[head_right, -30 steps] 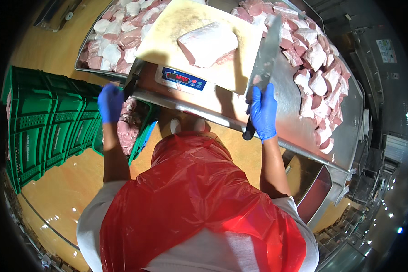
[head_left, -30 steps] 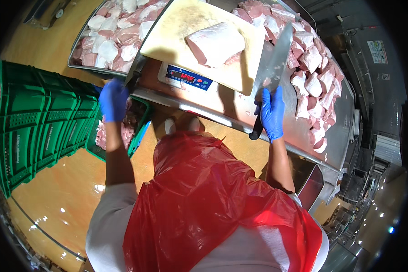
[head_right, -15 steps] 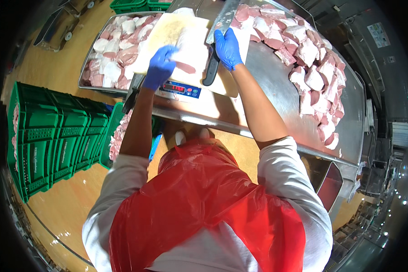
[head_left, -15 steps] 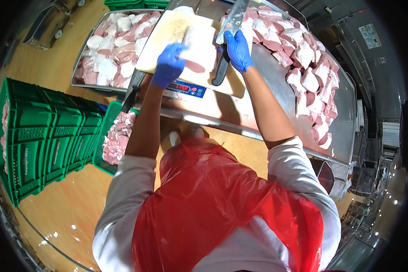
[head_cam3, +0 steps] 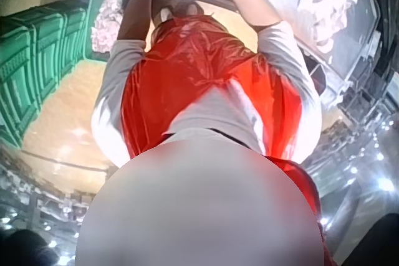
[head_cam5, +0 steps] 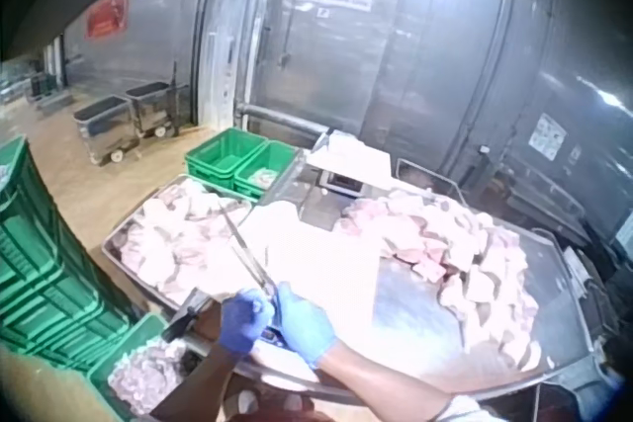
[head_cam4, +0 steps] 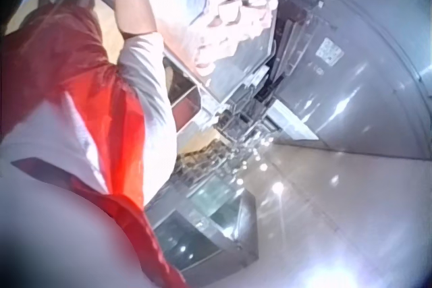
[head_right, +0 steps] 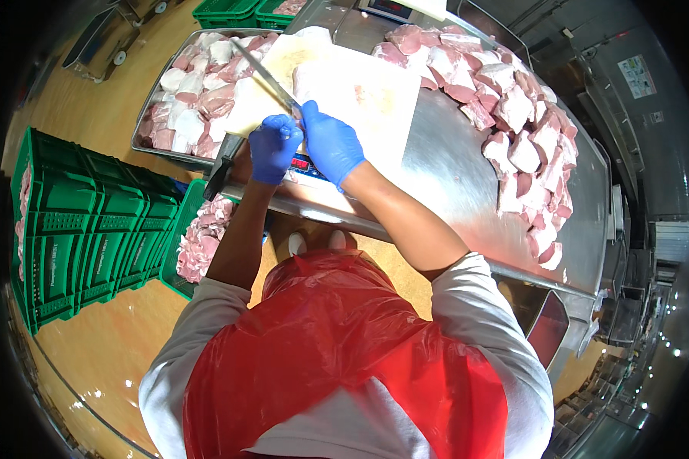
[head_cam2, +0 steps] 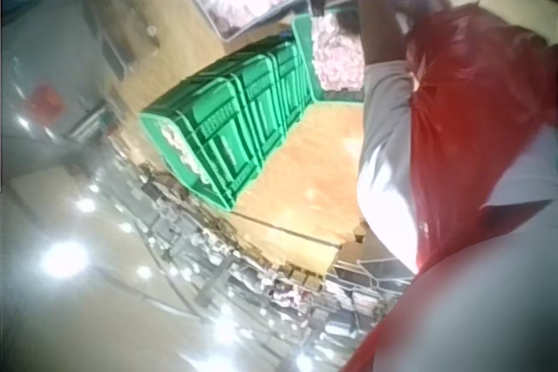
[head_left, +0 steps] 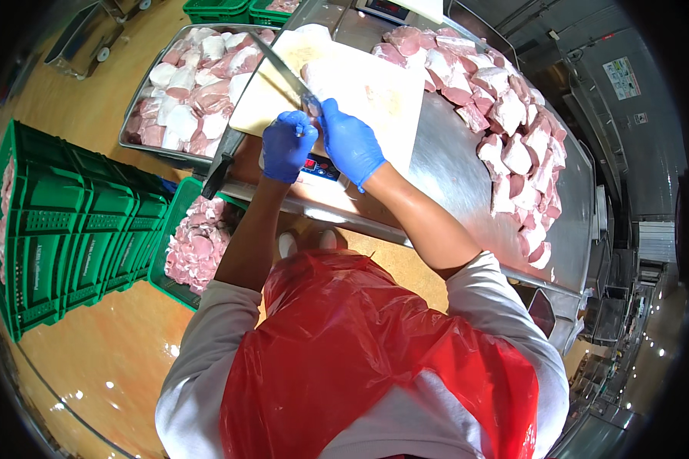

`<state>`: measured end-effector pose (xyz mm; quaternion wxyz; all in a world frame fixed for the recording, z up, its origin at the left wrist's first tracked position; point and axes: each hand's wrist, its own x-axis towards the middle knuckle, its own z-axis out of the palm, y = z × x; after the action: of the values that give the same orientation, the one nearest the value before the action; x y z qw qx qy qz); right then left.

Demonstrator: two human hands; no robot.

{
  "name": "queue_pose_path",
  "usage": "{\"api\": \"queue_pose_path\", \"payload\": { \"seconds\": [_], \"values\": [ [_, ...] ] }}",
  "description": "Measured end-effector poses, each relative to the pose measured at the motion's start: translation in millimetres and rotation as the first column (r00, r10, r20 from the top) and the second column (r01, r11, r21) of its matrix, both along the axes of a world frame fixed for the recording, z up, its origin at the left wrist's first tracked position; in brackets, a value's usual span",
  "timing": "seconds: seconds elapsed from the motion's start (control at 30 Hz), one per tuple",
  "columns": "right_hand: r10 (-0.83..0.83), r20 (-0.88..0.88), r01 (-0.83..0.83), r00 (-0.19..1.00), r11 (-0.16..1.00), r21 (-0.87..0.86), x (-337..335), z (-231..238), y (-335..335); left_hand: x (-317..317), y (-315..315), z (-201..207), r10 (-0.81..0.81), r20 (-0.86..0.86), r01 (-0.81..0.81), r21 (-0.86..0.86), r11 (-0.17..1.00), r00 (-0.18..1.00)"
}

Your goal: The person cuts large pieces of raw meat on a cutting board using a knife, then places the cut portions into green crates. The person wears blue gloves and a red apron while working at a stainless steel table in a commercial kitchen.

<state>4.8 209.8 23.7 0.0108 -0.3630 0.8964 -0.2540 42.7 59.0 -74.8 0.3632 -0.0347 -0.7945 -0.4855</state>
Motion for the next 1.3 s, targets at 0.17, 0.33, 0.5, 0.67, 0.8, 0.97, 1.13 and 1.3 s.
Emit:
{"api": "queue_pose_path", "payload": {
  "seconds": [0.17, 0.33, 0.5, 0.67, 0.8, 0.97, 1.13, 1.3],
  "values": [
    [0.089, 0.022, -0.091, 0.996, 0.920, 0.381, 11, 15, 73, 11, -1, 0, 0.237, 0.133, -0.213, -0.170, 0.962, 0.962],
    [0.197, 0.017, -0.159, 0.980, 0.733, 0.661, -20, 49, 199, 37, -19, 9, 0.392, 0.181, -0.395, -0.020, 0.918, 0.902],
    [0.150, -0.005, -0.126, 0.989, 0.849, 0.513, -11, 56, 213, 50, 17, 26, 0.351, 0.046, -0.350, -0.019, 0.936, 0.935],
    [0.013, -0.025, -0.010, 1.000, 0.995, 0.096, 3, 33, 159, 36, 73, 48, 0.086, 0.105, -0.085, -0.014, 0.996, 0.991],
    [-0.067, -0.034, 0.066, 0.997, 0.998, -0.002, -14, 32, 138, 7, 88, 29, 0.157, 0.129, -0.102, -0.360, 0.927, 0.979],
    [0.002, -0.107, -0.001, 0.994, 1.000, 0.013, -27, 19, 121, 4, 82, 13, 0.007, -0.017, -0.009, -0.164, 0.986, 1.000],
    [0.163, -0.126, -0.119, 0.979, 0.946, 0.301, -28, 6, 98, 26, 80, -12, 0.006, -0.075, -0.020, -0.191, 0.981, 0.997],
    [0.218, -0.164, -0.117, 0.962, 0.874, 0.472, -58, 19, 197, 53, 63, 2, 0.084, 0.029, -0.082, -0.064, 0.995, 0.996]
  ]
}}
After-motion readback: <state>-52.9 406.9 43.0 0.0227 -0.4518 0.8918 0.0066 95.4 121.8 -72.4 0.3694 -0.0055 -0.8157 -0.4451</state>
